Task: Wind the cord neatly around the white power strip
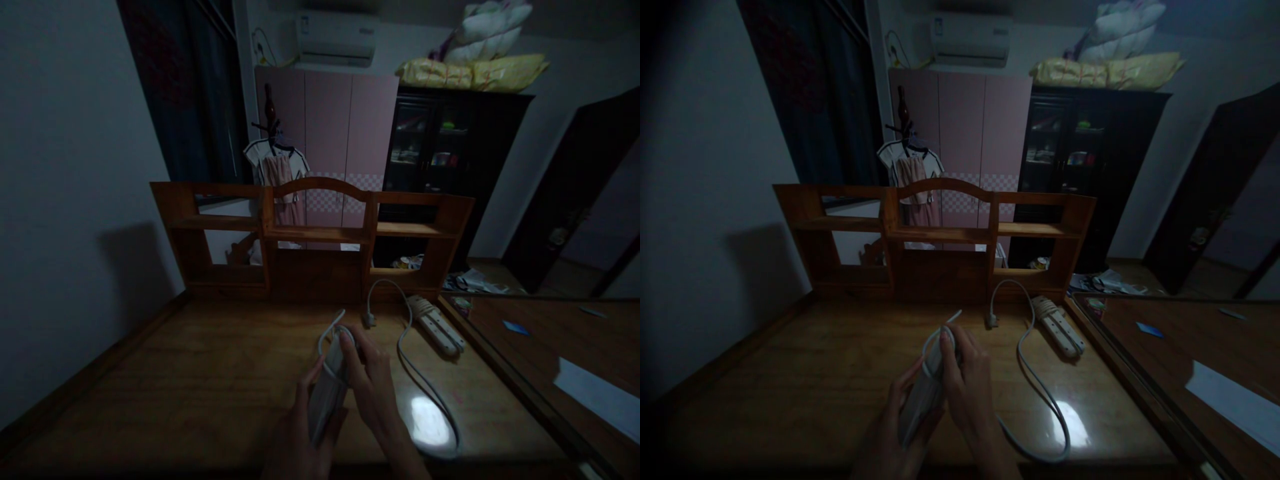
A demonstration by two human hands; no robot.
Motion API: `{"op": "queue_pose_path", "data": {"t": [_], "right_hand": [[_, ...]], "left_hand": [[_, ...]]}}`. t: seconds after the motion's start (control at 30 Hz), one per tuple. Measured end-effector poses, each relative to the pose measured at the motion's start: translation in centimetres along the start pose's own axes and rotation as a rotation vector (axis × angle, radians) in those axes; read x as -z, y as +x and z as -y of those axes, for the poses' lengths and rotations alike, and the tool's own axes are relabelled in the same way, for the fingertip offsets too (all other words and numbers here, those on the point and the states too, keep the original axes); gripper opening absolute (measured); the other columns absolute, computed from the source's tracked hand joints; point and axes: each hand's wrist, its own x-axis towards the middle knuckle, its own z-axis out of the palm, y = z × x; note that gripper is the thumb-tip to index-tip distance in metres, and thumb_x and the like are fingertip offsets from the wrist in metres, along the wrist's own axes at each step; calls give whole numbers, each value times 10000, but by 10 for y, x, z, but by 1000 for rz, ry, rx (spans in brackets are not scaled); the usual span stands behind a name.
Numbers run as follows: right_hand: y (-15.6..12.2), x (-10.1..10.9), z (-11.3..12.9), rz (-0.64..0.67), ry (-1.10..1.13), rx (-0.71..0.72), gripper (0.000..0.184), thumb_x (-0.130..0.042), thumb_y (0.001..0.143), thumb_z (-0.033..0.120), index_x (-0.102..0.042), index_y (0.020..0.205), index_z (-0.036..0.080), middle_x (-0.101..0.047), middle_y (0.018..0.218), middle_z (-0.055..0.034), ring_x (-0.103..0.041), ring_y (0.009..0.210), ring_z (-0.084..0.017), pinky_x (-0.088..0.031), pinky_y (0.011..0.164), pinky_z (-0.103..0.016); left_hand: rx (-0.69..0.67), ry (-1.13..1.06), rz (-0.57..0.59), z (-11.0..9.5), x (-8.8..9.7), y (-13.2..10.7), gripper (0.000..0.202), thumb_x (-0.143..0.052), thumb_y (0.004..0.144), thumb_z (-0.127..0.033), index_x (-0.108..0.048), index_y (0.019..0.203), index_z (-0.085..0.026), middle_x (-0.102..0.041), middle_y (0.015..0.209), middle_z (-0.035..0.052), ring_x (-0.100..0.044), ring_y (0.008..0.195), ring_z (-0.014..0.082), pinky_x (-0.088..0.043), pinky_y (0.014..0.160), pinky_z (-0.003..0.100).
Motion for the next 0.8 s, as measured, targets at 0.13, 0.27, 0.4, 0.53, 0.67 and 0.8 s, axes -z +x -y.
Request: {"op": "queue_pose_path", "data": {"t": [0.13,0.27,0.4,0.53,0.67,0.8], "right_hand": [[4,3,-4,54,184,-137,311,-481,894,411,-656,1051,206,-656,899,-28,-600,841,-190,-466,715,-261],[8,6,-7,105,273,-197,309,-541,848,417,-667,1024,197,-649,892,-32,-591,849,-207,-476,714,-281],[6,6,-1,91,163,-122,326,-471,912,416,-648,1086,204,-643,900,-28,-582,858,-183,-450,744,-263],[4,5,7,94,-21,29,312,-395,963,364,-616,1139,232,-635,954,-26,-576,884,-162,-419,783,-259],[4,6,8,87,-76,60,329,-434,947,385,-550,1227,256,-618,1071,-38,-565,986,-179,-416,851,-279],[5,10,4,107,127,14,485,-399,947,446,-325,1403,296,-560,1215,-47,-546,1079,-186,-443,898,-314]], "left_hand": [[41,31,-6,4,-1,0,510,-536,829,-416,-398,1295,-262,-590,1261,111,-606,1088,253,-485,888,388],[35,21,-12,4,-1,-1,529,-527,830,-443,-392,1301,-246,-581,1269,132,-613,1075,257,-490,875,378],[50,-4,-28,4,-1,-1,522,-518,833,-465,-395,1284,-233,-591,1253,131,-619,1064,262,-501,860,383],[54,-105,-26,5,-2,0,587,-542,810,-507,-365,1302,-239,-591,1254,134,-613,1076,270,-514,846,377],[99,-261,-30,-7,2,0,657,-613,761,-506,-367,1301,-226,-617,1211,149,-619,1065,276,-525,826,344],[206,-493,29,-22,13,-1,777,-650,743,-493,-271,1374,-246,-670,1104,138,-691,842,276,-558,680,339]]}}
